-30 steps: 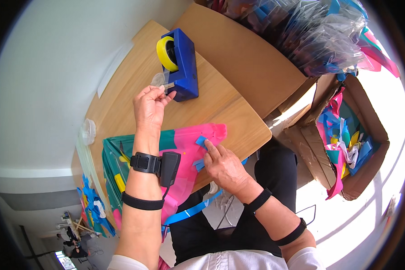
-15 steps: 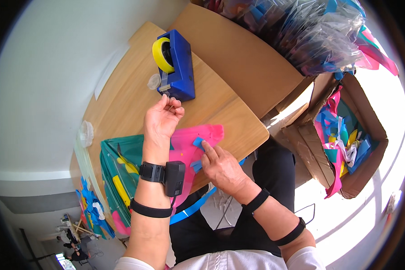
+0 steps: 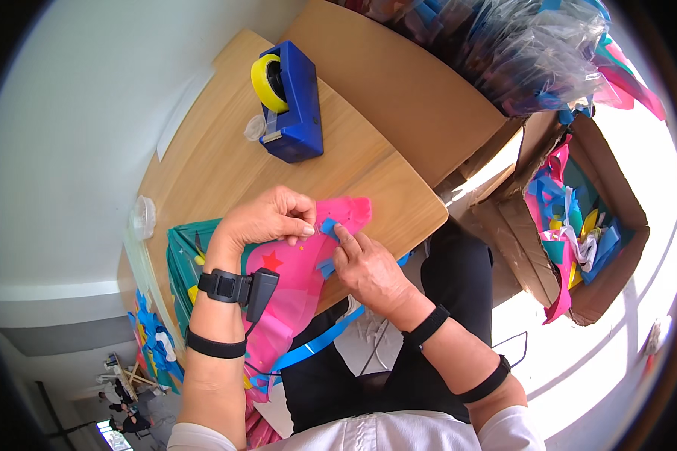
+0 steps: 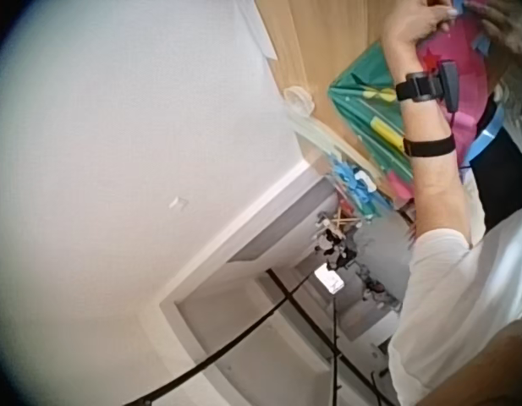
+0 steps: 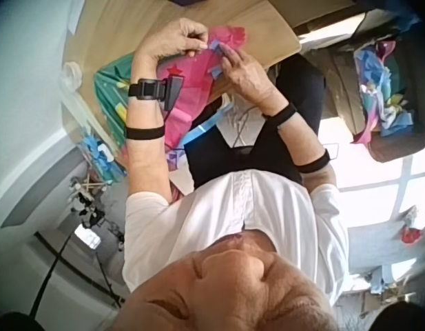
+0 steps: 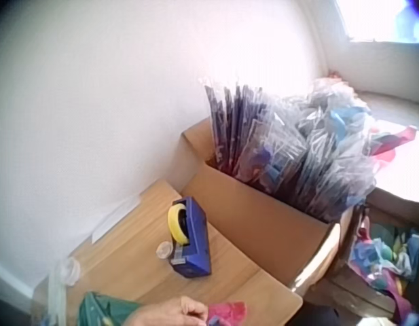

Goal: The recorder is assembling a colorful kite by taping plastic pieces together.

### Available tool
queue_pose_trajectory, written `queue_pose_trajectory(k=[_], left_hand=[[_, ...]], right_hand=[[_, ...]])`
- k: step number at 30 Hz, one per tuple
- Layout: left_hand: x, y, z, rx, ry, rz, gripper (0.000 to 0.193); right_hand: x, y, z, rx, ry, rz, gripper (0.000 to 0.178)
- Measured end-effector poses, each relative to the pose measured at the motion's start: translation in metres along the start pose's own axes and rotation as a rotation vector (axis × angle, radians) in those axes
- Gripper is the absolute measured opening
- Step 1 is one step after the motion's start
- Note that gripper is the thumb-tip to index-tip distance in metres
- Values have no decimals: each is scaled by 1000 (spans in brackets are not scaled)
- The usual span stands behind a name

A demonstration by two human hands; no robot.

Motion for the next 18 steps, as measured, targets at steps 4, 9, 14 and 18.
queue_pose_trajectory(k=[4,9,14,18], left_hand=[[1,-18,1,102,-246,-146,15],[-4,-33,19,151,-524,-176,19],[-9,-44,23,176,-573,-244,20],[-11,-50,20,96,-686,-247,18]], right_hand=[[0,-1,-1,-5,-17,-7,15],[0,-1,-1,3,-8,-5,15],[-2,1,0,-6,-7,-16,16],[-2,2,0,-2,0,-1,18]])
Point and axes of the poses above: each hand's wrist, its own y-axis away from the middle knuckle, its own x-axis out of the back of the hand, z = x × y, the point moved 1 cm from there along -y, towards the middle knuckle, and after that the axes turned 11 degrees about y, right-handed, at the moved point
